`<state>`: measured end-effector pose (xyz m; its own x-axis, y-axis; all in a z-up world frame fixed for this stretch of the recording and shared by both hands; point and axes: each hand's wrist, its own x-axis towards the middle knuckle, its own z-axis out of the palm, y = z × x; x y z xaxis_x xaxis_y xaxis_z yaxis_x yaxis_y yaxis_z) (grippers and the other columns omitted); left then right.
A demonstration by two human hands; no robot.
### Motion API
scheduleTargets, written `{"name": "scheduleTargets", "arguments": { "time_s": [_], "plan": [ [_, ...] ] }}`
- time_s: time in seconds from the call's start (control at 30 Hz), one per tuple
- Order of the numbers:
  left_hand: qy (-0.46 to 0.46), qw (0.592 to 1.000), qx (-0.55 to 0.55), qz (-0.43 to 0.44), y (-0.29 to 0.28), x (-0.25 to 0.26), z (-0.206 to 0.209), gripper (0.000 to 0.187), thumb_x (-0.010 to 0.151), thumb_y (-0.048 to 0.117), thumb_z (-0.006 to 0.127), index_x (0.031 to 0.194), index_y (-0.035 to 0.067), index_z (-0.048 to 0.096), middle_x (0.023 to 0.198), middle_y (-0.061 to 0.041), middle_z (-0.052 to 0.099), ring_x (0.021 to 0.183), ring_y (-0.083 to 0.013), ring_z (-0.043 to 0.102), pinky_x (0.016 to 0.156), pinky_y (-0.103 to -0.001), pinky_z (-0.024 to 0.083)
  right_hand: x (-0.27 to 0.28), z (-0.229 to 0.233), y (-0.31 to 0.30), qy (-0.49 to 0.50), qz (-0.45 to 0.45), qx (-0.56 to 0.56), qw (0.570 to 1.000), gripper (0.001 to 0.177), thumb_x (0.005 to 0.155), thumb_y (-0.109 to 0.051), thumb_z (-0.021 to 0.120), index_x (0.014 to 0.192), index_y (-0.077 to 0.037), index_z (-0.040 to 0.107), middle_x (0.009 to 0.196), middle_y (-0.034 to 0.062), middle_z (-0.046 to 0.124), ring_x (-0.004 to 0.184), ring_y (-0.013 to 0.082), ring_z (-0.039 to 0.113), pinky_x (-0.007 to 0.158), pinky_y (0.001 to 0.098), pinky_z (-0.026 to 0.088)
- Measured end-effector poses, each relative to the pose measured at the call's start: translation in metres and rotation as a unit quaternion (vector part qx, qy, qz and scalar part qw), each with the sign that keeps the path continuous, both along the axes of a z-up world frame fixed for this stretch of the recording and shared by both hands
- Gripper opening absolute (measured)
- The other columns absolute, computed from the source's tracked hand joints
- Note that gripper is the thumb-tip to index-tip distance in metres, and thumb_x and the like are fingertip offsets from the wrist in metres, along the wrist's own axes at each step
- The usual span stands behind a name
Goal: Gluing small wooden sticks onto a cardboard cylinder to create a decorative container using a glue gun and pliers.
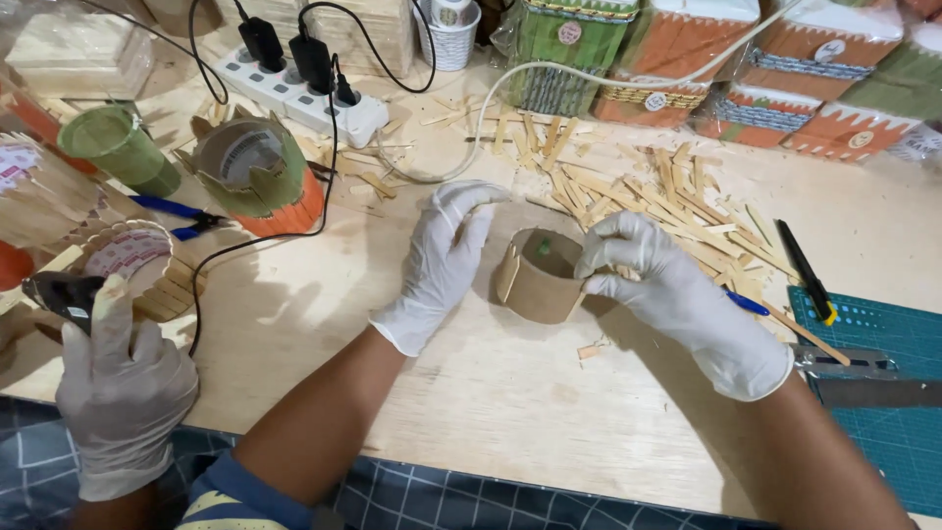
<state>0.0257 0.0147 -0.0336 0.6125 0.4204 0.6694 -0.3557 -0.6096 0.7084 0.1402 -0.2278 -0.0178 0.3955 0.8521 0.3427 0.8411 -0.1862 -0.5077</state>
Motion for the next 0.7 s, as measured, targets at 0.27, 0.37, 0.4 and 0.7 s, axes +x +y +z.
{"name": "scheduleTargets", "arguments": {
  "time_s": [0.27,0.37,0.4,0.7],
  "plan": [
    [0.060,0.958,-0.093,-0.266,-0.021,-0.020,0.027,0.026,0.107,0.027,0.052,0.114,0.013,0.073,0.118,-0.013,0.072,0.126,-0.0366,0.062,0.114,-0.050,0.043,0.005,0.008,-0.011,0.232,-0.039,0.015,0.972,0.019,0.083,-0.021,0.081,0.099,-0.011,0.079,0.108,0.0052,0.059,0.113,0.0244,0.057,0.104,0.0498,0.043],
    [0.060,0.961,-0.024,-0.269,-0.017,-0.016,0.019,0.020,0.102,0.021,0.058,0.101,0.010,0.075,0.106,-0.012,0.073,0.116,-0.0346,0.065,0.110,-0.047,0.045,0.000,0.010,-0.008,0.243,-0.042,0.009,0.969,0.017,0.084,-0.019,0.081,0.099,-0.010,0.079,0.108,0.0057,0.058,0.113,0.0247,0.056,0.104,0.0496,0.042],
    [0.060,0.961,-0.024,-0.269,-0.013,-0.015,0.018,0.020,0.102,0.021,0.058,0.101,0.010,0.075,0.106,-0.012,0.073,0.116,-0.0346,0.065,0.110,-0.047,0.045,-0.001,0.012,-0.007,0.242,-0.042,0.009,0.969,0.017,0.084,-0.019,0.081,0.099,-0.010,0.079,0.108,0.0057,0.058,0.113,0.0247,0.056,0.104,0.0496,0.042],
    [0.027,0.963,0.079,-0.255,-0.004,-0.001,-0.016,0.004,0.089,0.014,0.077,0.092,0.013,0.075,0.097,-0.004,0.072,0.106,-0.0273,0.066,0.101,-0.040,0.050,-0.004,0.023,-0.006,0.211,-0.044,0.045,0.975,0.026,0.081,-0.016,0.084,0.107,-0.012,0.080,0.102,0.0061,0.060,0.108,0.0221,0.057,0.101,0.0451,0.042]
  ]
}}
